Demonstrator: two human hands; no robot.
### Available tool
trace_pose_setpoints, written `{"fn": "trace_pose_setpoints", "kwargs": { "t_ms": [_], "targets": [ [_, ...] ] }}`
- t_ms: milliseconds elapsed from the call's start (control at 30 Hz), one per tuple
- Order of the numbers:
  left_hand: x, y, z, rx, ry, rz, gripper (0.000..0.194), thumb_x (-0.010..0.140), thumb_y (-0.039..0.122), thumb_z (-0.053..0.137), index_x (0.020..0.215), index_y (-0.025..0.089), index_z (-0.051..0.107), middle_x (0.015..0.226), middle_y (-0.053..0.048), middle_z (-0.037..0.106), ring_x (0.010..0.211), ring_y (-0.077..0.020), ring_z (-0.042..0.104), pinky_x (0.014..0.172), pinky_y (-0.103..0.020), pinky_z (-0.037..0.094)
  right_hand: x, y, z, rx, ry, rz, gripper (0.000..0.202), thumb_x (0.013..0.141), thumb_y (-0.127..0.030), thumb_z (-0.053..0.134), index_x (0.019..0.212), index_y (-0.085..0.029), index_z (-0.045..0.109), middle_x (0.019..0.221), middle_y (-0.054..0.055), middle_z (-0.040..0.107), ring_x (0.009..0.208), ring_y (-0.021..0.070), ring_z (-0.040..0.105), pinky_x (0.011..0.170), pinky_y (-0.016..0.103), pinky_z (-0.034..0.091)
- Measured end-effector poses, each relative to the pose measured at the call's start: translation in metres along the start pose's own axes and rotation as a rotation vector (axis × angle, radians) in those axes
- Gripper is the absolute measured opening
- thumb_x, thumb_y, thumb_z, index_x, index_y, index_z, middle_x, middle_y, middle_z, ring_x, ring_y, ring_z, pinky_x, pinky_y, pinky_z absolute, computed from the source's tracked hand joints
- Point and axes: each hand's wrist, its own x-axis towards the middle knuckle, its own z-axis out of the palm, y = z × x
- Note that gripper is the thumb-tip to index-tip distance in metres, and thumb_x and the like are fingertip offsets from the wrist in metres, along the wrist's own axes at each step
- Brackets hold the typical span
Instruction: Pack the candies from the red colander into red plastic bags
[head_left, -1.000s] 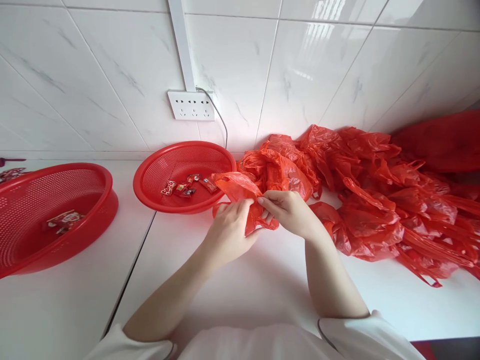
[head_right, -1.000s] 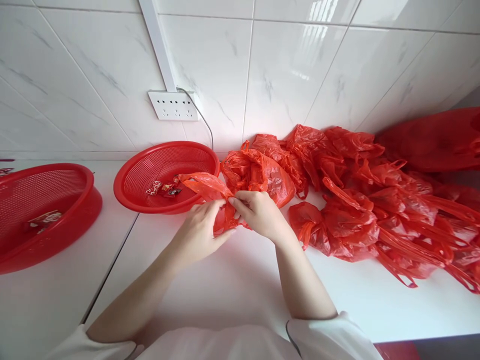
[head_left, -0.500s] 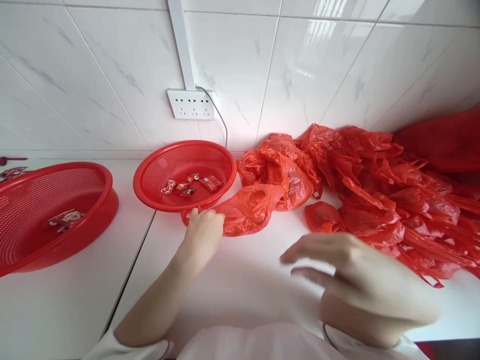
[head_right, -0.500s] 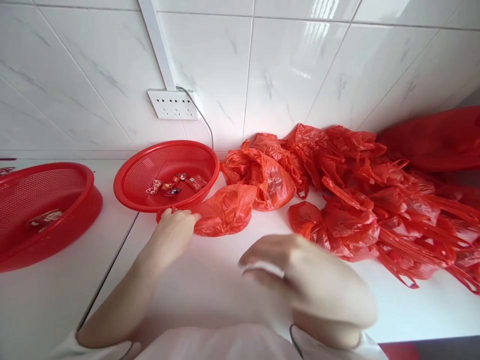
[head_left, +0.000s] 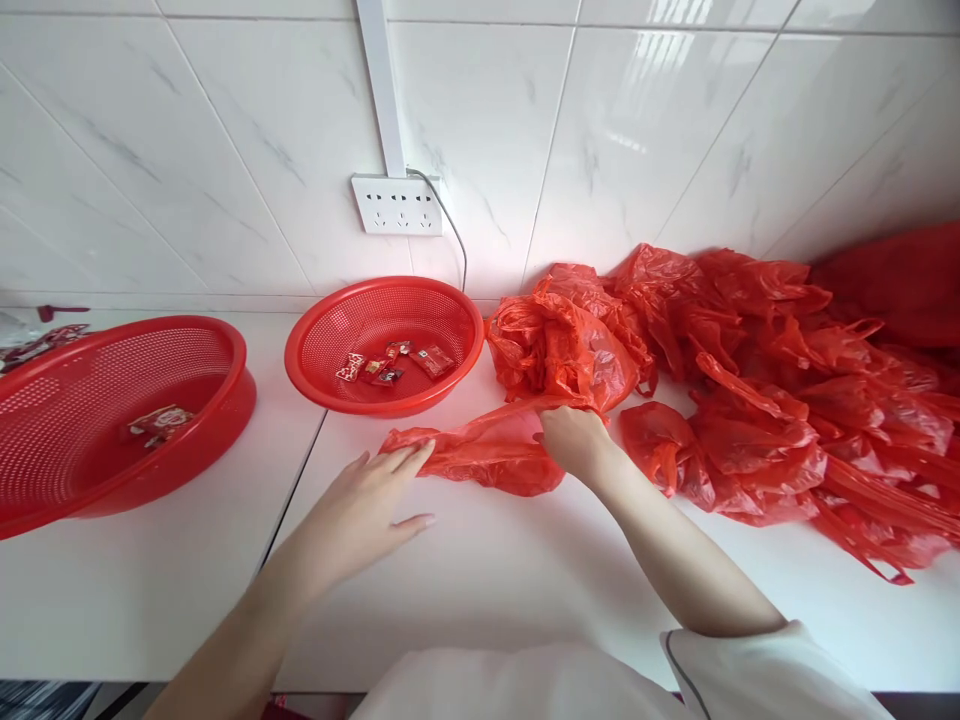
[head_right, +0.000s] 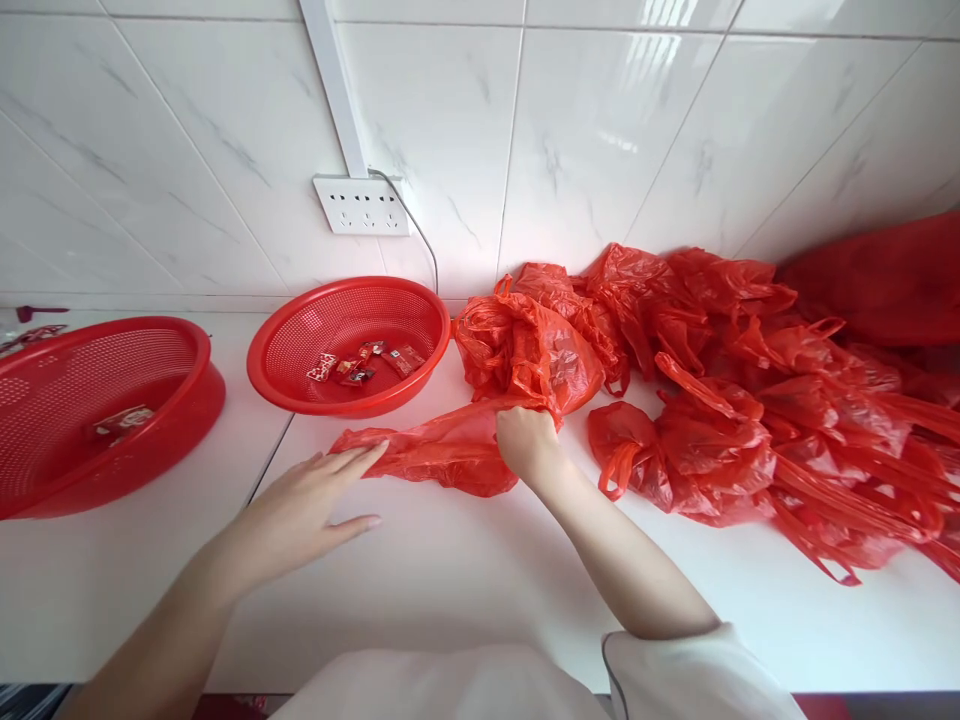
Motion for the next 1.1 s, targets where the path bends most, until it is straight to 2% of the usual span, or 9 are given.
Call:
{"fn": "trace_pose_setpoints", "kwargs": {
  "t_ms": [67,167,233,333,467,667,867,1000,1100],
  "targets": [
    [-0.013,-0.005,-0.019,-0.074,0.088,-0.041,0.059,0.090,0.046,0.052,0.145,0.028,0.042,0.137,-0.007,0.058,0.114,-0.0273,0.061,0.090,-0.039,0.048,-0.003,0.000,0.001,-0.029,0.008,0.008,0.021,0.085,-0.016,0.060,0.105,-0.014,0.066,0.088,0.016,0.072,0.085,0.0286,0.070,0.069,0.034,0.051],
    [-0.015,0.008,-0.045,0.029,0.491,-0.176,0.042,0.095,0.039,0.046,0.133,0.024,0.056,0.114,-0.008,0.070,0.098,-0.0274,0.065,0.076,-0.037,0.050,-0.007,-0.013,0.004,-0.073,0.026,0.019,0.041,0.083,-0.008,0.057,0.124,-0.013,0.058,0.098,0.018,0.070,0.088,0.0297,0.070,0.071,0.036,0.052],
    [0.000,0.024,-0.049,0.089,0.611,-0.011,0.037,0.094,0.027,0.046,0.127,0.020,0.060,0.106,-0.009,0.071,0.097,-0.0268,0.063,0.082,-0.038,0.049,-0.009,-0.027,0.008,-0.122,0.061,0.053,0.054,0.083,-0.004,0.051,0.137,-0.012,0.047,0.105,0.021,0.067,0.083,0.0295,0.071,0.067,0.037,0.052],
    [0.040,0.040,-0.028,0.028,0.238,0.272,0.035,0.089,0.007,0.039,0.108,0.018,0.066,0.097,-0.008,0.070,0.087,-0.0215,0.064,0.073,-0.031,0.050,-0.011,-0.044,0.017,-0.188,0.129,0.082,0.065,0.085,-0.005,0.044,0.148,-0.018,0.032,0.110,0.021,0.064,0.073,0.0245,0.071,0.063,0.035,0.050],
    [0.085,0.029,0.019,0.060,-0.151,0.004,0.034,0.078,0.000,0.046,0.105,0.009,0.065,0.097,-0.020,0.070,0.090,-0.0310,0.068,0.074,-0.038,0.050,-0.010,-0.037,0.030,-0.203,0.140,0.043,0.058,0.084,-0.007,0.047,0.141,-0.016,0.043,0.096,0.015,0.068,0.070,0.0222,0.068,0.074,0.038,0.046],
    [0.076,0.002,0.029,0.024,-0.230,-0.102,0.043,0.070,0.023,0.065,0.110,0.006,0.062,0.087,-0.022,0.070,0.078,-0.0345,0.069,0.066,-0.039,0.051,-0.005,0.001,0.026,-0.204,0.127,0.025,0.034,0.079,0.000,0.048,0.106,-0.011,0.065,0.095,0.016,0.070,0.092,0.0277,0.064,0.083,0.039,0.040],
    [0.065,0.016,0.028,-0.052,-0.258,-0.025,0.097,0.060,0.029,0.072,0.145,0.001,0.033,0.083,-0.019,0.071,0.081,-0.0384,0.068,0.067,-0.042,0.051,-0.014,-0.034,0.015,-0.088,0.170,-0.326,0.027,0.090,-0.004,0.040,0.097,-0.012,0.064,0.088,0.014,0.067,0.081,0.0220,0.063,0.069,0.032,0.042],
    [0.060,0.006,0.039,-0.080,-0.268,-0.006,0.119,0.048,0.013,0.075,0.154,0.013,0.020,0.128,-0.024,0.060,0.107,-0.0410,0.062,0.081,-0.043,0.051,-0.007,-0.038,0.045,0.027,0.141,-0.647,0.029,0.090,-0.014,0.051,0.117,-0.014,0.061,0.113,0.015,0.065,0.104,0.0241,0.060,0.085,0.035,0.046],
    [0.052,-0.012,0.049,-0.101,-0.305,-0.036,0.131,0.040,0.002,0.071,0.156,0.025,0.013,0.156,-0.019,0.030,0.125,-0.0431,0.051,0.085,-0.044,0.052,0.004,-0.015,0.065,0.220,0.161,-0.543,0.056,0.064,-0.031,0.081,0.117,-0.022,0.066,0.120,0.011,0.065,0.108,0.0281,0.059,0.084,0.035,0.048]
  ]
}}
